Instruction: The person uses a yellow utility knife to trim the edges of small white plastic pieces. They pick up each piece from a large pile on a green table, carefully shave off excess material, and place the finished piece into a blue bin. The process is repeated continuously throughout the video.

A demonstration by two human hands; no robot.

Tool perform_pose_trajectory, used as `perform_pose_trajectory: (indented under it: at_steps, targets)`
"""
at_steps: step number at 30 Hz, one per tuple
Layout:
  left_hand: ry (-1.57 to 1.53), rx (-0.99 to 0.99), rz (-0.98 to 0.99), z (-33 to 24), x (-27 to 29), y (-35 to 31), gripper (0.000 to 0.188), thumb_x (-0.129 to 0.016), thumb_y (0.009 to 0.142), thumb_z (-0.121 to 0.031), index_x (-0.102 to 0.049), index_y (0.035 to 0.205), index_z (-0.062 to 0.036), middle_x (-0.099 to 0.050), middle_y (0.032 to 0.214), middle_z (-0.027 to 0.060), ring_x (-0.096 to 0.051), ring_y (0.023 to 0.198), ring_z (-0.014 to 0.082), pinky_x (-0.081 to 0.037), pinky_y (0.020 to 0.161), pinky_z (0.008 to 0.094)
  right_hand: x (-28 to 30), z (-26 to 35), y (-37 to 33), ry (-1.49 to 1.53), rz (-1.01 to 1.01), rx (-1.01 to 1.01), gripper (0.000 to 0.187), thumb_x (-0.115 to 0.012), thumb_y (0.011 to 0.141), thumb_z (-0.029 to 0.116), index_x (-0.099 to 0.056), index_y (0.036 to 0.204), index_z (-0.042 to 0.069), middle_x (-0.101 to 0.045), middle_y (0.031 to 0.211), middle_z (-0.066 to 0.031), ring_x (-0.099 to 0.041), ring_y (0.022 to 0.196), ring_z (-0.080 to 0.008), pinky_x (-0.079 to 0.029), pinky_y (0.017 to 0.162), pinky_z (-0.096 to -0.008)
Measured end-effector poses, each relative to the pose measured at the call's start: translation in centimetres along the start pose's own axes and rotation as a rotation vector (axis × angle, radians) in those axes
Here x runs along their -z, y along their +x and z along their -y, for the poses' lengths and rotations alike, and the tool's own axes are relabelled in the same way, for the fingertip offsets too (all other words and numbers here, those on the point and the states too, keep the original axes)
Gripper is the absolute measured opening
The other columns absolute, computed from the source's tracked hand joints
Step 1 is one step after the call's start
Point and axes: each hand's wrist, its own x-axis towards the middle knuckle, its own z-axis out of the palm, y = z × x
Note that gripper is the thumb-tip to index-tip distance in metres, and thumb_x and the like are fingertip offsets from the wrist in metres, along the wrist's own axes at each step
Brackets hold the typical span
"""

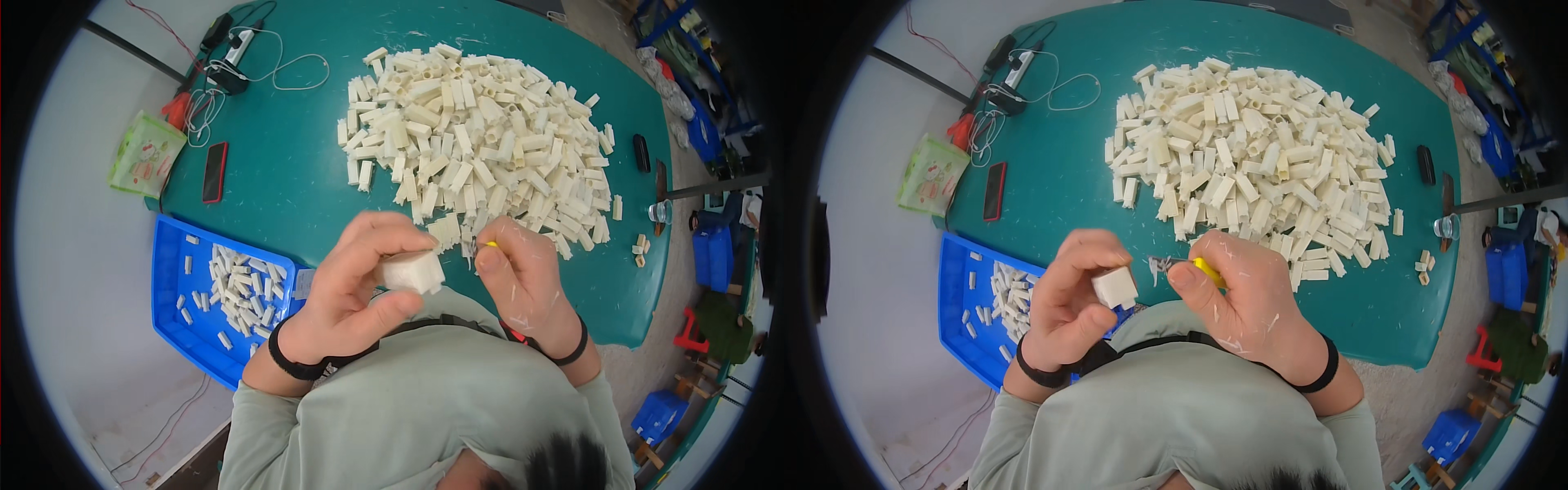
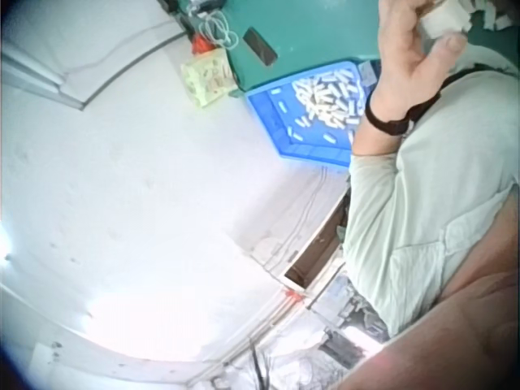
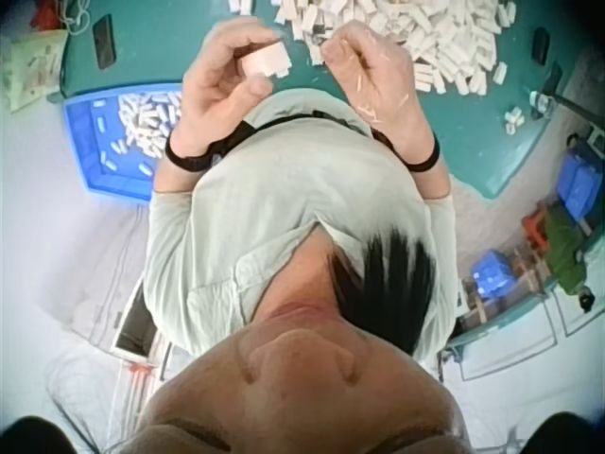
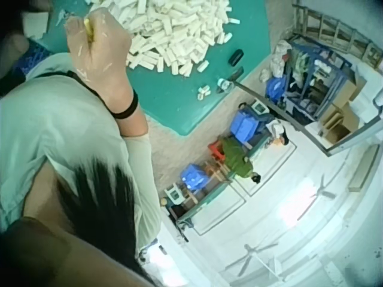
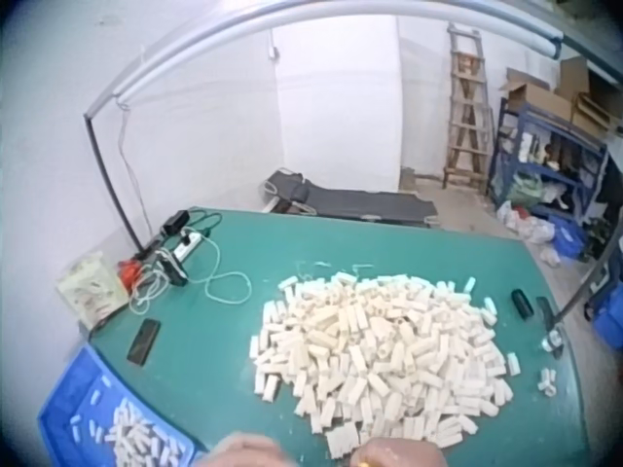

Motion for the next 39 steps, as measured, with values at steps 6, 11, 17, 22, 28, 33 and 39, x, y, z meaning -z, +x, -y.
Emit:
perform_pose_trajectory:
  at_steps: [6, 11, 17, 22, 28, 33, 39]
  targets:
    - [0.054, -0.102, -0.128, 1.2, -0.3, -0.7, 0.047, -0.076, 0.07, -0.008, -0.05, 0.109, -0.0038, -0.048, 0.091, 0.0057, -0.047, 0.079, 0.0157, -0.041, 0.07, 0.0241, -0.1, 0.7, -0.2, -0.032, 0.117, 0.048, 0.034, -0.061, 0.086, 0.03, -0.052, 0.071, 0.001, -0.044, 0.058, -0.0102, -0.042, 0.049, -0.0239, -0.034, 0.046, -0.0312]
    - [0.442, -0.207, -0.021, 0.3, 0.7, -0.3, 0.043, -0.074, 0.069, -0.003, -0.051, 0.106, -0.0024, -0.052, 0.097, 0.009, -0.052, 0.079, 0.0178, -0.042, 0.067, 0.0257, -0.4, 1.0, -0.2, -0.06, 0.107, 0.173, 0.03, -0.064, 0.083, 0.027, -0.051, 0.07, 0.002, -0.045, 0.057, -0.0091, -0.044, 0.047, -0.0242, -0.033, 0.043, -0.0322]
    - [0.215, -0.234, -0.164, 1.2, -0.7, -0.5, 0.042, -0.07, 0.068, 0.005, -0.049, 0.104, -0.0004, -0.052, 0.098, 0.0111, -0.053, 0.081, 0.0172, -0.043, 0.068, 0.0261, -0.5, 1.3, -0.1, -0.114, 0.095, 0.203, 0.03, -0.065, 0.082, 0.026, -0.05, 0.069, 0.004, -0.046, 0.057, -0.0075, -0.045, 0.045, -0.0236, -0.033, 0.041, -0.0321]
    - [0.234, -0.278, -0.195, 1.4, -0.9, -0.5, 0.045, -0.07, 0.066, 0.008, -0.045, 0.102, -0.0019, -0.051, 0.098, 0.0116, -0.053, 0.082, 0.0172, -0.044, 0.068, 0.0253, -0.6, 1.3, -0.2, -0.141, 0.048, 0.207, 0.03, -0.066, 0.081, 0.026, -0.05, 0.069, 0.004, -0.045, 0.056, -0.0071, -0.046, 0.045, -0.0237, -0.033, 0.04, -0.0321]
    - [0.315, -0.328, -0.228, 1.5, -1.1, -0.4, 0.045, -0.071, 0.065, 0.007, -0.046, 0.102, -0.0025, -0.052, 0.095, 0.0123, -0.053, 0.081, 0.0172, -0.043, 0.067, 0.0249, -0.7, 1.3, -0.3, -0.159, 0.031, 0.194, 0.03, -0.066, 0.08, 0.026, -0.05, 0.068, 0.004, -0.046, 0.057, -0.0069, -0.046, 0.045, -0.0237, -0.034, 0.04, -0.0319]
    - [0.397, -0.329, -0.21, 1.3, -1.1, -0.3, 0.041, -0.07, 0.071, 0.0, -0.043, 0.101, -0.0053, -0.052, 0.094, 0.0124, -0.053, 0.078, 0.0171, -0.043, 0.064, 0.0255, -0.7, 1.3, -0.3, -0.168, 0.02, 0.204, 0.03, -0.067, 0.08, 0.026, -0.049, 0.068, 0.005, -0.046, 0.056, -0.0069, -0.046, 0.045, -0.0237, -0.034, 0.04, -0.0319]
    - [0.451, -0.332, -0.106, 1.2, -0.5, -0.4, 0.04, -0.069, 0.072, -0.001, -0.041, 0.101, -0.007, -0.052, 0.096, 0.0134, -0.053, 0.078, 0.0182, -0.044, 0.064, 0.0274, -0.6, 1.0, -0.3, -0.195, 0.022, 0.232, 0.032, -0.067, 0.08, 0.027, -0.048, 0.067, 0.005, -0.046, 0.056, -0.0069, -0.046, 0.044, -0.0238, -0.034, 0.04, -0.0318]
